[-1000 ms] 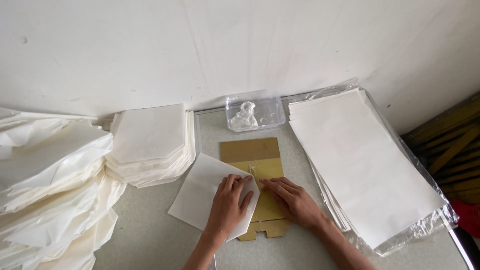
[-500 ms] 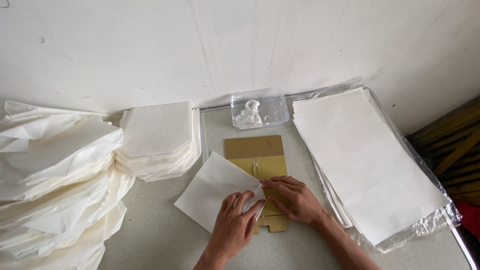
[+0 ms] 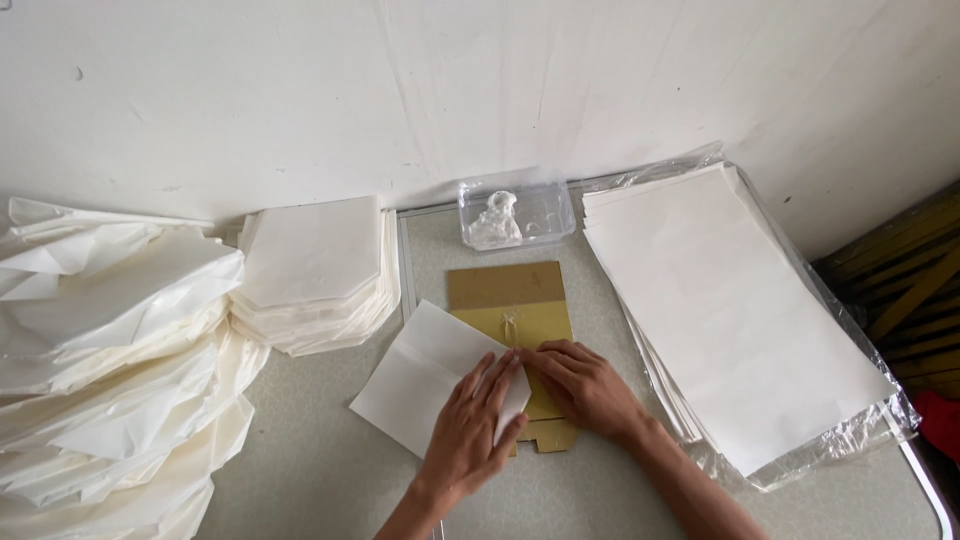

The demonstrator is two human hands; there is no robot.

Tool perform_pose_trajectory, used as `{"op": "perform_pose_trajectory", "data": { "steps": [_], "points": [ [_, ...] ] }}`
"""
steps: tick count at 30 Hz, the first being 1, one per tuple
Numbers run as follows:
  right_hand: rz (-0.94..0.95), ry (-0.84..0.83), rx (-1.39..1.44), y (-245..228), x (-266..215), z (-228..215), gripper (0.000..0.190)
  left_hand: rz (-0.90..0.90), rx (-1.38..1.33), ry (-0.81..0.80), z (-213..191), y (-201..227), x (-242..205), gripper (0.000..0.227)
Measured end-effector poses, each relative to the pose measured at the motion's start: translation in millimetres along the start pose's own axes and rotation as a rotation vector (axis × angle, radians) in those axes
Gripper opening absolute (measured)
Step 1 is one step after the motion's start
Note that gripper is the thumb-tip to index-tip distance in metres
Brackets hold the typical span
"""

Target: The person folds a white sheet of paper in half, then folds the edges inward to form a narrow packet. They place a small white object inside the folded paper and seal it by folding the ends. The finished packet is set aside on the table.

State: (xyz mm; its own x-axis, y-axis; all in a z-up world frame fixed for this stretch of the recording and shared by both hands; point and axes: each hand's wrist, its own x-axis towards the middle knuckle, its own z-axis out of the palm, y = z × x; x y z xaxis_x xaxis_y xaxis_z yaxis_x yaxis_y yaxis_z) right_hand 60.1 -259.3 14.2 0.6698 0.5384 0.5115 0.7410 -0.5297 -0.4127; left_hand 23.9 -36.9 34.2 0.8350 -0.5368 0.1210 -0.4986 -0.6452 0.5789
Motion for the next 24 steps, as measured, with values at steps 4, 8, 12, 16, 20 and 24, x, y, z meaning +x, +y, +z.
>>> {"op": "perform_pose_trajectory", "data": {
  "steps": [4, 8, 12, 16, 20, 24],
  "points": [
    [-0.004, -0.019, -0.006, -2.6, 5.5, -3.4, 0.037, 0.070, 0.117, 0.120, 8.9, -20.6, 12.5, 0.053],
    [-0.002, -0.108, -0.060, 5.7, 0.1, 1.6, 0.047, 0.061, 0.243, 0.154, 22.9, -28.4, 12.7, 0.059],
    [0.035, -0.139, -0.043, 5.3, -5.9, 6.2, 0.051, 0.036, 0.222, 0.161, 21.8, -27.8, 7.8, 0.062],
    [-0.023, -0.076, -0.089, 6.6, -16.2, 11.2, 0.061, 0.037, 0.244, 0.172, 19.5, -26.1, 7.9, 0.064],
    [-0.088, -0.038, -0.013, 9.3, -18.8, 12.1, 0.064, 0.009, 0.233, 0.207, 12.6, -22.9, 11.8, 0.066],
    [-0.100, -0.015, 0.073, -0.7, -10.7, 3.0, 0.062, -0.005, 0.231, 0.198, 12.6, -22.5, 9.8, 0.068]
  ]
}}
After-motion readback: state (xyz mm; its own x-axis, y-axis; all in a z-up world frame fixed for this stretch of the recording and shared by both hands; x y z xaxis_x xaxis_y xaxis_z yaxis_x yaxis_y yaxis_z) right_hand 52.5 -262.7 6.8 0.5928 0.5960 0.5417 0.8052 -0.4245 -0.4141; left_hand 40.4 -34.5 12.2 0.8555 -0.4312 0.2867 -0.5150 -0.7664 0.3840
